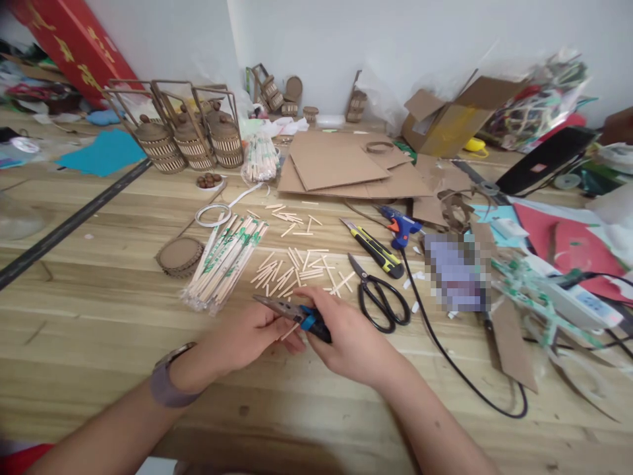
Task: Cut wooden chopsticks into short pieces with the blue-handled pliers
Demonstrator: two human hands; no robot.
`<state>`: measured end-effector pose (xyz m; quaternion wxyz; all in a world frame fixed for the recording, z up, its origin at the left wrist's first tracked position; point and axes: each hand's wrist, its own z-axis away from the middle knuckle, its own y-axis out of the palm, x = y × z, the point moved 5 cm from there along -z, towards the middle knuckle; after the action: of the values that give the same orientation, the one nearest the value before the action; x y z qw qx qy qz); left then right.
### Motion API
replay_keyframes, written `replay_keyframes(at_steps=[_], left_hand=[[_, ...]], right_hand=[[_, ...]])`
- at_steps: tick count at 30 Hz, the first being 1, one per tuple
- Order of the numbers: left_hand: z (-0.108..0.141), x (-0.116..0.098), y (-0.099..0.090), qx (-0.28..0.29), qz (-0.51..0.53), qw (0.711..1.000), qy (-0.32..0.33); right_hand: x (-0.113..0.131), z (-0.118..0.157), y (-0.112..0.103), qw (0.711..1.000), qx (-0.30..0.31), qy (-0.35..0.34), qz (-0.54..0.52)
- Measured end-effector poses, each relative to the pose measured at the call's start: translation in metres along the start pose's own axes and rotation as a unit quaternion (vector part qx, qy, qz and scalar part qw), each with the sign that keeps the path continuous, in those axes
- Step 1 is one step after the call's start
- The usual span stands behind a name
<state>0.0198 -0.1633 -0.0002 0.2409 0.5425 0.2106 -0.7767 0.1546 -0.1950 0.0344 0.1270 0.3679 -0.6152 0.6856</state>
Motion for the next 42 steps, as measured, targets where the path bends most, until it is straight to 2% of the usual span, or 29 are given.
replay_keyframes(at_steps=[6, 9, 12, 15, 17, 22, 27, 33, 37, 39, 42], left_hand=[[-0.001, 0.011, 0.007, 0.039, 0.039, 0.998, -0.009], [-0.003, 0.014, 0.008, 0.045, 0.076, 0.996, -0.001], [-0.005, 0.011, 0.004, 0.002, 0.130, 0.991, 0.004], [-0.005, 0.006, -0.003, -0.074, 0.191, 0.979, 0.011], [-0.004, 0.003, -0.004, -0.097, 0.227, 0.969, 0.008], [-0.001, -0.004, 0.002, -0.097, 0.249, 0.964, 0.013], [0.000, -0.001, 0.004, -0.115, 0.249, 0.961, 0.017], [0.000, 0.000, 0.004, -0.114, 0.221, 0.968, 0.038], [0.000, -0.001, 0.004, -0.066, 0.215, 0.974, 0.037], [0.002, -0.002, 0.005, -0.052, 0.206, 0.977, 0.029], [0.005, -0.004, 0.007, -0.042, 0.186, 0.981, 0.012]], right_hand=[[-0.002, 0.001, 0.008, 1.000, 0.006, -0.009, -0.021], [-0.001, 0.000, 0.007, 0.999, -0.020, -0.043, -0.017], [0.003, 0.000, 0.002, 0.993, -0.094, -0.072, 0.006], [0.006, 0.002, 0.002, 0.985, -0.159, -0.061, 0.034], [0.010, 0.004, 0.007, 0.981, -0.178, -0.050, 0.055], [0.018, 0.007, 0.020, 0.973, -0.198, -0.064, 0.102], [0.015, 0.007, 0.020, 0.965, -0.219, -0.064, 0.126], [0.015, 0.011, 0.016, 0.977, -0.185, -0.048, 0.097], [0.017, 0.025, 0.001, 0.993, -0.115, 0.016, 0.002], [0.011, 0.036, -0.009, 0.991, -0.070, 0.111, -0.040], [-0.004, 0.058, -0.023, 0.959, -0.031, 0.264, -0.099]])
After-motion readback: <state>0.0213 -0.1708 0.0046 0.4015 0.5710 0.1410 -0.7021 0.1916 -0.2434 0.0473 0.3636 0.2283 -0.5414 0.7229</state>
